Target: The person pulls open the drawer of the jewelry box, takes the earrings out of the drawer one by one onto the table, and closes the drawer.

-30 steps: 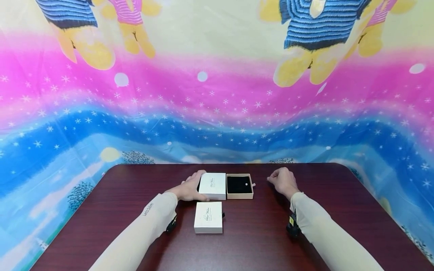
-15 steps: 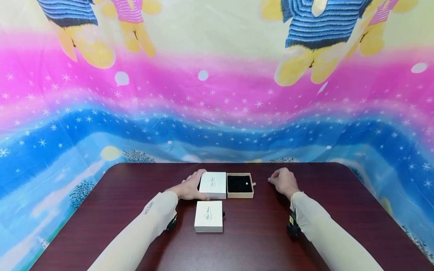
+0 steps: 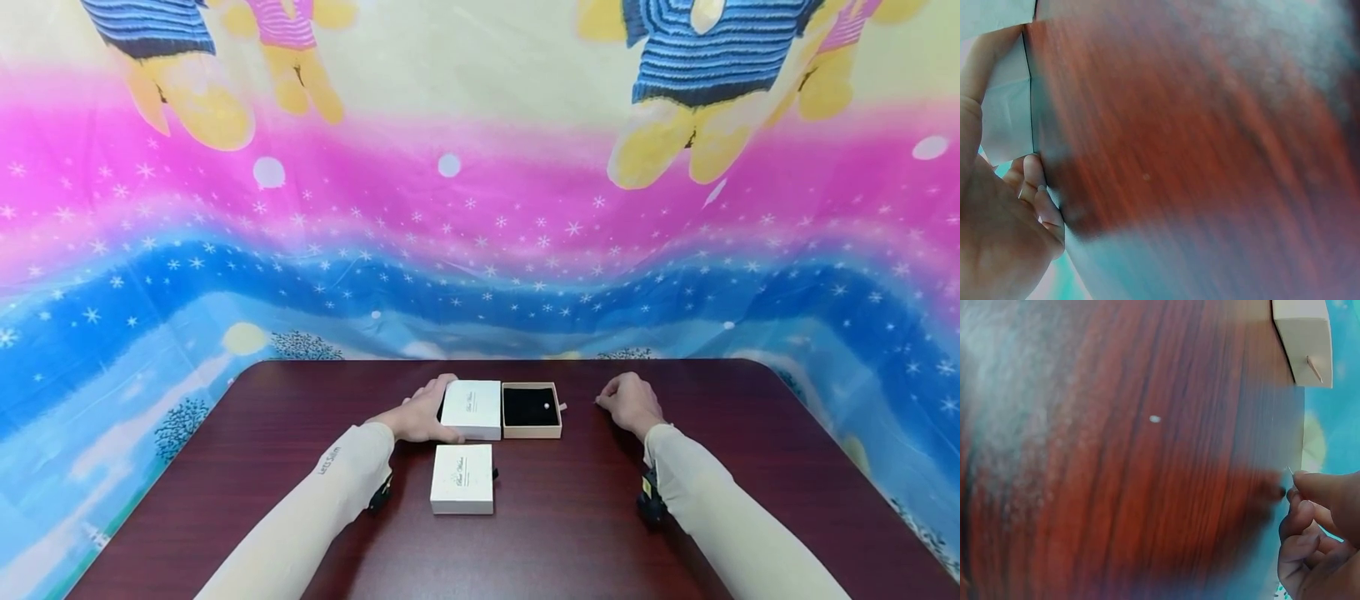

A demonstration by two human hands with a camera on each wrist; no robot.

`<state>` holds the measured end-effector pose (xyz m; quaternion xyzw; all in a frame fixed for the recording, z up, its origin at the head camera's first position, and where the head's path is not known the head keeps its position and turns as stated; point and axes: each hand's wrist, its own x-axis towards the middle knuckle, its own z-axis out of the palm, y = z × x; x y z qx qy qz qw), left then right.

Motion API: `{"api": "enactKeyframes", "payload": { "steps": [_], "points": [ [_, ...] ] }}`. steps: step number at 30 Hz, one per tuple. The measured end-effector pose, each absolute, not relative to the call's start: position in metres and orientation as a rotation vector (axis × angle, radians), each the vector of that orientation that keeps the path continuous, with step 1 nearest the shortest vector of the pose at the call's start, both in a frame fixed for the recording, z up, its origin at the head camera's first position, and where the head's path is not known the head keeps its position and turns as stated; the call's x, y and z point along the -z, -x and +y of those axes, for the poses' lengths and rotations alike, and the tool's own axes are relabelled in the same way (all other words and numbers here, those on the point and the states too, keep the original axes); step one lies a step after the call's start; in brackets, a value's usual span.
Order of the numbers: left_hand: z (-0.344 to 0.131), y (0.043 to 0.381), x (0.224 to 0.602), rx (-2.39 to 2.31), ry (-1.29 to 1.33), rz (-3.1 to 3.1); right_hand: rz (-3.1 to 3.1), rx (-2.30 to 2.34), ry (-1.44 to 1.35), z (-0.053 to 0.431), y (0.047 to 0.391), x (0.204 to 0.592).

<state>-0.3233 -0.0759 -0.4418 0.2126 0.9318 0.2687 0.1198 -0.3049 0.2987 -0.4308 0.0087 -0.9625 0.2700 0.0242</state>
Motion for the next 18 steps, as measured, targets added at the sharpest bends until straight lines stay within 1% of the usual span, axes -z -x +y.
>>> {"api": "enactKeyframes", "payload": {
  "steps": [18],
  "points": [
    [-0.0762,0.3215,0.4413,-0.780,-0.631,2.735,-3.032,-0.742,-0.014,0.2978,0.3030,0.4314]
  ]
}}
